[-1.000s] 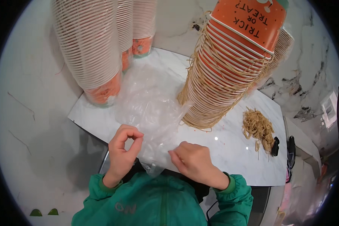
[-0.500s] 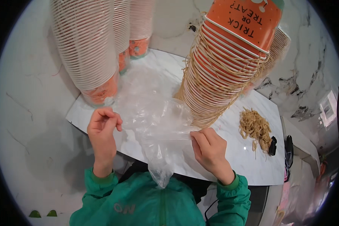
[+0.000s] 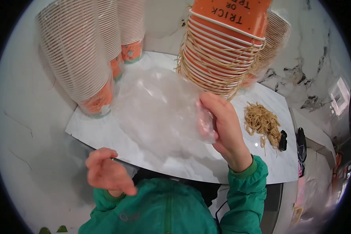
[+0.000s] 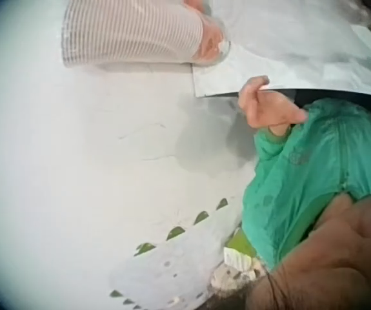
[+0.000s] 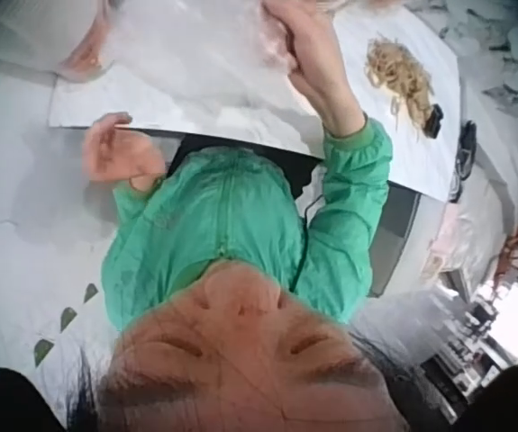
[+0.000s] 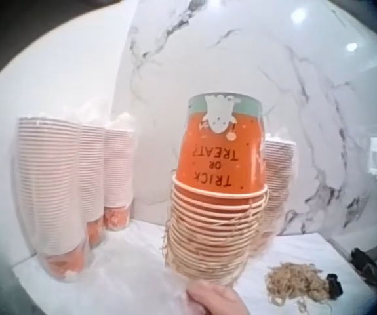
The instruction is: The person is packaging stacks of paper cups by securing them with rubber bands and placing them into plastic bags.
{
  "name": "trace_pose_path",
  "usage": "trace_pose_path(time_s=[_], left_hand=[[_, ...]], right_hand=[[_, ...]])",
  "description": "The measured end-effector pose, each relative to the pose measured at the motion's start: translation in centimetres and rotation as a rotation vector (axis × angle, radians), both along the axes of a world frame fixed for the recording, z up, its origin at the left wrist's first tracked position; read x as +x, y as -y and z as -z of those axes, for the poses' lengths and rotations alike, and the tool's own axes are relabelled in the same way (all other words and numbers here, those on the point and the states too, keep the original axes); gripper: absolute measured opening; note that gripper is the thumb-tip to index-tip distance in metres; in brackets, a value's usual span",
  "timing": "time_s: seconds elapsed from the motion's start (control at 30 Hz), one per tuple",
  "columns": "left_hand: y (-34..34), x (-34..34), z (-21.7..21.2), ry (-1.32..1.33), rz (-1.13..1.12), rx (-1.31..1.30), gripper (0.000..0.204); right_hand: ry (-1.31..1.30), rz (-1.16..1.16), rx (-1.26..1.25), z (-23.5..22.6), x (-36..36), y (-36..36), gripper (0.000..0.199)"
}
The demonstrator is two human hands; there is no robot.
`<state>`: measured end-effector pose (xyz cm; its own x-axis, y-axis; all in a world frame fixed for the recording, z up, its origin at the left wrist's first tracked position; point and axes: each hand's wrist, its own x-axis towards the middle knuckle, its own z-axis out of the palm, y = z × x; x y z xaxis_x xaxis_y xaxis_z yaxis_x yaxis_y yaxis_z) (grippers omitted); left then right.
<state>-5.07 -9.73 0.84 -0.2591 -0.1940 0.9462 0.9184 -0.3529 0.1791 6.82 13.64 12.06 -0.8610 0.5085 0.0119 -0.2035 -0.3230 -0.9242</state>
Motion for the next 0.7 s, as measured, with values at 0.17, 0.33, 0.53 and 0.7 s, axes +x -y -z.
trace_pose_path(time_s=[0.17, 0.33, 0.53, 0.7], left_hand=[[-1.8, -0.6, 0.3, 0.025, -0.443, -0.674, 0.130], [-5.9, -7.3, -3.4, 0.126, -0.438, -0.655, 0.119], [-9.0, -14.1, -9.0, 0.501, 0.376, -0.725, 0.052], [-9.0, -11.5, -14.9, 0.680, 0.438, -0.574, 0.018]], right_hand=[[-0.097, -0.024, 0.377, -5.1, -1.6, 0.8, 0.021], [-0.283, -0.004, 0.325, -9.8, -1.6, -1.0, 0.020], [-0.425, -0.057, 0.612, -14.7, -1.5, -0.9, 0.049], [-0.706, 0.845, 1.803, -7.6, -2.1, -2.3, 0.076]])
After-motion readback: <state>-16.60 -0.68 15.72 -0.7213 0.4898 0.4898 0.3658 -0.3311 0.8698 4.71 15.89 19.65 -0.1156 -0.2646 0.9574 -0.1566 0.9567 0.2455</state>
